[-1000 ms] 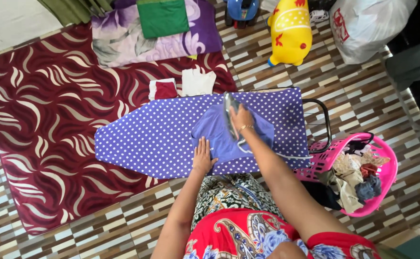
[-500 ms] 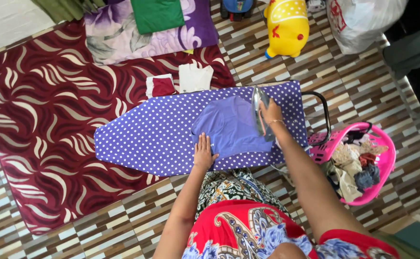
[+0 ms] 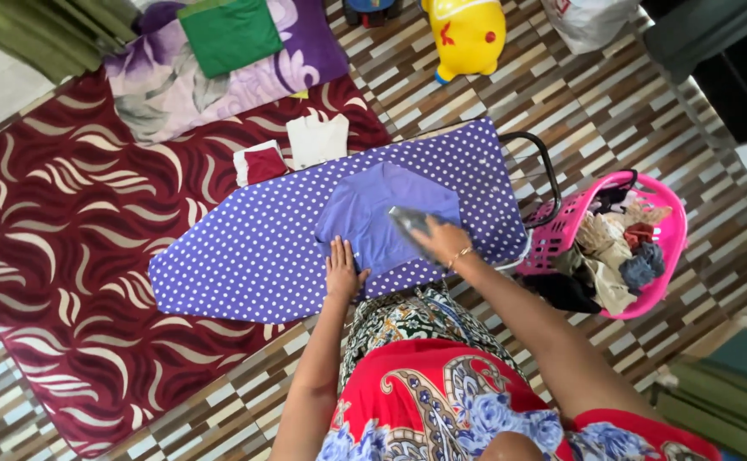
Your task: Ironing and folding pieces of clothing on an ironing board.
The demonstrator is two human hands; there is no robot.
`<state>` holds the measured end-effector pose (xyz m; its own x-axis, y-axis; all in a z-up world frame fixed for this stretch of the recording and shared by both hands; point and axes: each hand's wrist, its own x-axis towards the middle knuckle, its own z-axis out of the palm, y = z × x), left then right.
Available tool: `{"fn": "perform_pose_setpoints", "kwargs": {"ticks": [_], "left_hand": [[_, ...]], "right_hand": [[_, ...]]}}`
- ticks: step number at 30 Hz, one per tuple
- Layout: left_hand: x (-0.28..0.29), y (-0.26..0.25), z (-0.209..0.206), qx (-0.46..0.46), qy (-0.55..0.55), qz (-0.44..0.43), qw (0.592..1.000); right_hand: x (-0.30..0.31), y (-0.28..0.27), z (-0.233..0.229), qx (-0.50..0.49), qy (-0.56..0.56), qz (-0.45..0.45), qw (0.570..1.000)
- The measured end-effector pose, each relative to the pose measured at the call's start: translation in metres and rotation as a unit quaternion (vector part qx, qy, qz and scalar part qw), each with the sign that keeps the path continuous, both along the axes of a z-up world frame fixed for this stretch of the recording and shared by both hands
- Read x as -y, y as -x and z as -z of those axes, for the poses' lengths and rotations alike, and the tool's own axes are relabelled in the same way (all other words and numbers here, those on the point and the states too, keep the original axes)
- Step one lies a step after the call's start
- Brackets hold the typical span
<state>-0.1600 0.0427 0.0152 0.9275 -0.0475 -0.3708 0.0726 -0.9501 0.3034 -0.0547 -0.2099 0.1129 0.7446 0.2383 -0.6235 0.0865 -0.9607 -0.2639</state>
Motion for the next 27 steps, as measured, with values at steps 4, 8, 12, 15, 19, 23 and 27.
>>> {"fn": "perform_pose_setpoints", "kwargs": {"ticks": [4,8,12,15,19,23,27], "left_hand": [[0.0,-0.002,-0.001,-0.002,0.009,-0.003,1.0],[-0.001,-0.001,-0.003,-0.013,0.006,-0.005,1.0],[0.0,-0.002,-0.004,-0.014,0.006,-0.006,1.0],[0.0,-0.002,-0.006,-0.015,0.007,-0.01,1.0],[-0.003,0.0,-0.004,-0.015,0.008,-0.009,1.0],[-0.013,0.027,-0.001,0.05,0.027,-0.013,0.998],[-0.026,0.048,0.006,0.129,0.024,-0.043,0.99]], "right_hand": [[0.047,-0.016,0.03,0.049,0.021,0.135,0.989],[0.055,-0.015,0.013,0.121,0.026,0.121,0.985],[0.081,-0.016,0.018,0.001,0.05,0.021,0.998],[0.098,-0.023,0.026,0.14,0.036,0.098,0.985],[0.105,-0.023,0.017,0.043,0.029,0.13,0.99],[0.122,-0.018,0.024,0.063,0.036,0.072,0.995],[0.099,-0.022,0.026,0.186,-0.006,0.074,0.98]]}}
